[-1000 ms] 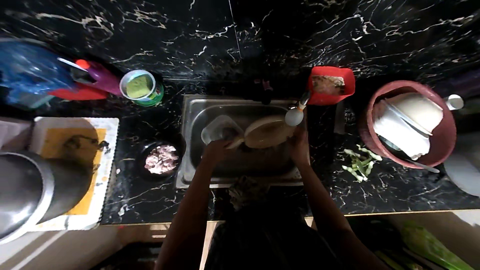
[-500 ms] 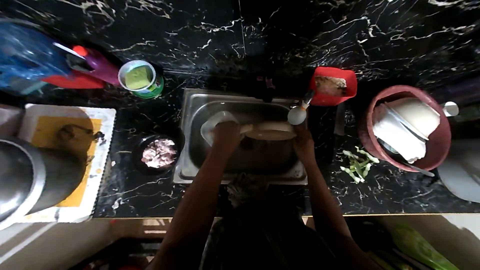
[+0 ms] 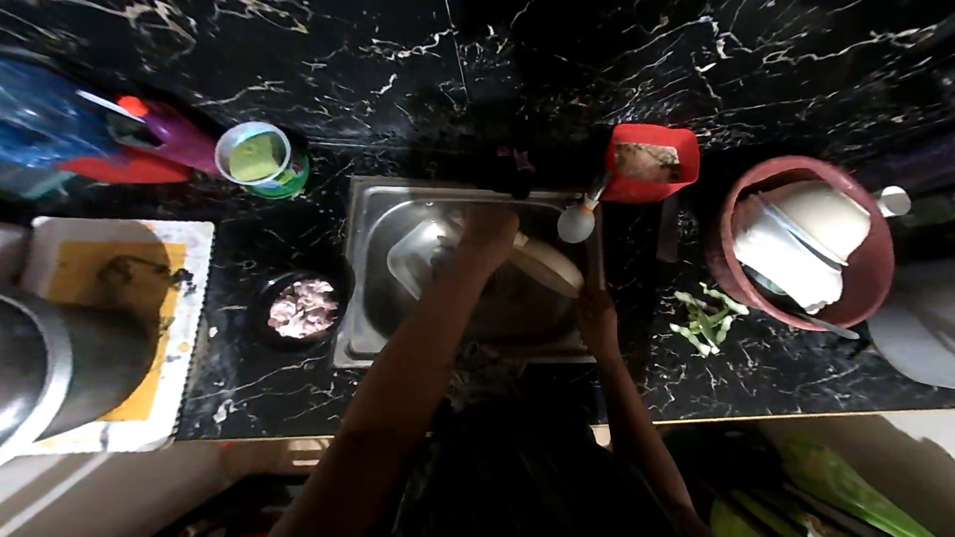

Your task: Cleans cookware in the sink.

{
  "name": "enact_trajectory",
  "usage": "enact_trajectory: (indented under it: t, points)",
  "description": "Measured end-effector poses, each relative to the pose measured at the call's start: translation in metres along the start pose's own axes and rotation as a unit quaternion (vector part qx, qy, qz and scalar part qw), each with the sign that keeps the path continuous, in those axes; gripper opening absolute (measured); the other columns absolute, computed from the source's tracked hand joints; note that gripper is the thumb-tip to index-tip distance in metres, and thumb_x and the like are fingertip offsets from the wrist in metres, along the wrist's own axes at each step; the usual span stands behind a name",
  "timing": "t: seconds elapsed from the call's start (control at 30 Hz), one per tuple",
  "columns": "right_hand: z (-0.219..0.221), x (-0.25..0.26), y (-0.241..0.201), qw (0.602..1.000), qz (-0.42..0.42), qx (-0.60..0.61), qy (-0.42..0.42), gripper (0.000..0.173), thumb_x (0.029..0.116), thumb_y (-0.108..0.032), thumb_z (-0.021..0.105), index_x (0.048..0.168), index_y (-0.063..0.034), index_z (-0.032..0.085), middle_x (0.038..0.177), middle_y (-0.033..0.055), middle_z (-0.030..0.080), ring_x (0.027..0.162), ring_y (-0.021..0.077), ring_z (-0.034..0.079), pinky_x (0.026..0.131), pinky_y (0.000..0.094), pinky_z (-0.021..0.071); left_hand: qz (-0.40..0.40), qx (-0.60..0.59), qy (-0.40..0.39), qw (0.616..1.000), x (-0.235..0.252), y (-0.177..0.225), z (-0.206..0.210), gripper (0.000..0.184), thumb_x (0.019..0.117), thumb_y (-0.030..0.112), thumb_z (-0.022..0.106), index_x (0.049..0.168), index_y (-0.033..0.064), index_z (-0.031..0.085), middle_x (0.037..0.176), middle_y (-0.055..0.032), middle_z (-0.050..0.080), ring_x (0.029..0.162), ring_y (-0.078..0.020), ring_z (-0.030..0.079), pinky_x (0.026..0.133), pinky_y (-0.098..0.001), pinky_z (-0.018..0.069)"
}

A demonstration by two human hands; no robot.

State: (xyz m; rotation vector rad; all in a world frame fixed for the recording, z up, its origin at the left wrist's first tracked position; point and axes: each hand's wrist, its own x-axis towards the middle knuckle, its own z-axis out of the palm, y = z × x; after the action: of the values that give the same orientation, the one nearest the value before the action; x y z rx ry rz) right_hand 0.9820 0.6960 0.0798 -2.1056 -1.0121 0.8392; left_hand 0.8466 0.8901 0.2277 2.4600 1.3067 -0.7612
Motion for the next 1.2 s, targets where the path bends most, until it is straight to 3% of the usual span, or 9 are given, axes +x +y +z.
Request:
enact_trajectory:
  t: [0.2,0.4,0.47,0.57,0.63,0.73,0.93,1.07,1.2]
  points:
    - [0.006,0.021,0.003,0.997,-0.046,0.046,0.041,0.050,0.0941,-0.008,0.068,0.140,0.0057,0.055,0.141,0.0292,0.054,0.130,0.0362,0.056,0.108,0.0426,0.0506,0.006,-0.146,0.017,0.989,0.000,-0.091,0.068,0.029,0.0946,0.016,0.071,0.123,0.0177,0.075,0.119,-0.0192,0.071,0.113,-0.0440,0.065,0.093,-0.0697,0.0477]
    - [0.033,0.081,-0.023,0.997,-0.039,0.068,-0.008,0.046,0.1047,-0.025,0.061,0.140,0.0038,0.053,0.137,0.0267,0.059,0.124,0.0375,0.061,0.105,0.0517,0.0512,-0.027,-0.344,-0.015,0.939,-0.036,-0.136,0.144,0.036,0.0954,0.013,0.074,0.129,0.0017,0.068,0.117,-0.0246,0.069,0.111,-0.0407,0.065,0.100,-0.0615,0.0476]
    - [0.050,0.095,-0.038,0.996,-0.089,0.014,-0.017,0.038,0.1072,-0.025,0.055,0.129,0.0051,0.064,0.127,0.0284,0.065,0.120,0.0407,0.064,0.106,0.0539,0.0498,-0.035,-0.393,-0.027,0.919,-0.044,-0.151,0.169,0.040,0.0972,0.015,0.072,0.134,0.0013,0.065,0.123,-0.0244,0.067,0.115,-0.0377,0.064,0.104,-0.0569,0.0472]
    - [0.072,0.105,-0.052,0.981,-0.190,-0.048,0.015,0.039,0.1095,-0.021,0.049,0.140,0.0015,0.058,0.131,0.0265,0.065,0.122,0.0419,0.064,0.107,0.0560,0.0496,-0.045,-0.450,-0.008,0.892,-0.054,-0.162,0.191,0.043,0.0976,0.016,0.071,0.138,0.0024,0.062,0.128,-0.0219,0.066,0.120,-0.0323,0.063,0.107,-0.0509,0.0465]
    - [0.062,0.109,-0.060,0.975,-0.216,-0.004,-0.043,0.045,0.1087,-0.024,0.051,0.146,0.0013,0.053,0.142,0.0237,0.060,0.131,0.0365,0.059,0.114,0.0511,0.0448,-0.052,-0.469,0.014,0.881,-0.059,-0.161,0.194,0.043,0.0970,0.014,0.071,0.138,0.0025,0.062,0.128,-0.0211,0.067,0.118,-0.0294,0.064,0.106,-0.0486,0.0481]
    - [0.021,0.119,-0.061,0.969,-0.124,-0.036,-0.209,0.055,0.1046,-0.028,0.061,0.152,-0.0035,0.047,0.153,0.0204,0.051,0.144,0.0327,0.047,0.121,0.0509,0.0352,-0.059,-0.460,0.007,0.886,-0.064,-0.156,0.187,0.044,0.0979,0.014,0.070,0.139,0.0028,0.061,0.130,-0.0219,0.066,0.120,-0.0308,0.064,0.108,-0.0493,0.0468]
    - [0.000,0.140,-0.039,0.983,-0.113,-0.035,-0.143,0.062,0.0889,-0.007,0.077,0.143,0.0058,0.050,0.140,0.0271,0.058,0.132,0.0348,0.056,0.113,0.0497,0.0444,-0.039,-0.444,-0.008,0.895,-0.050,-0.129,0.181,0.039,0.0999,0.017,0.068,0.135,0.0006,0.063,0.126,-0.0237,0.067,0.116,-0.0344,0.065,0.105,-0.0530,0.0477]
    - [0.005,0.175,-0.026,0.974,-0.179,-0.078,-0.118,0.058,0.0945,-0.018,0.072,0.148,-0.0048,0.052,0.147,0.0152,0.057,0.139,0.0222,0.052,0.118,0.0367,0.0398,-0.029,-0.422,-0.020,0.906,-0.041,-0.125,0.175,0.036,0.1006,0.019,0.067,0.132,0.0012,0.065,0.121,-0.0225,0.069,0.110,-0.0342,0.067,0.102,-0.0537,0.0495]
    - [0.006,0.187,-0.042,0.961,-0.136,-0.217,-0.104,0.053,0.0962,-0.023,0.068,0.144,-0.0025,0.056,0.145,0.0195,0.058,0.139,0.0325,0.051,0.118,0.0480,0.0381,-0.028,-0.415,-0.020,0.909,-0.040,-0.122,0.171,0.036,0.0989,0.018,0.069,0.130,0.0010,0.066,0.121,-0.0224,0.068,0.110,-0.0336,0.067,0.102,-0.0530,0.0497]
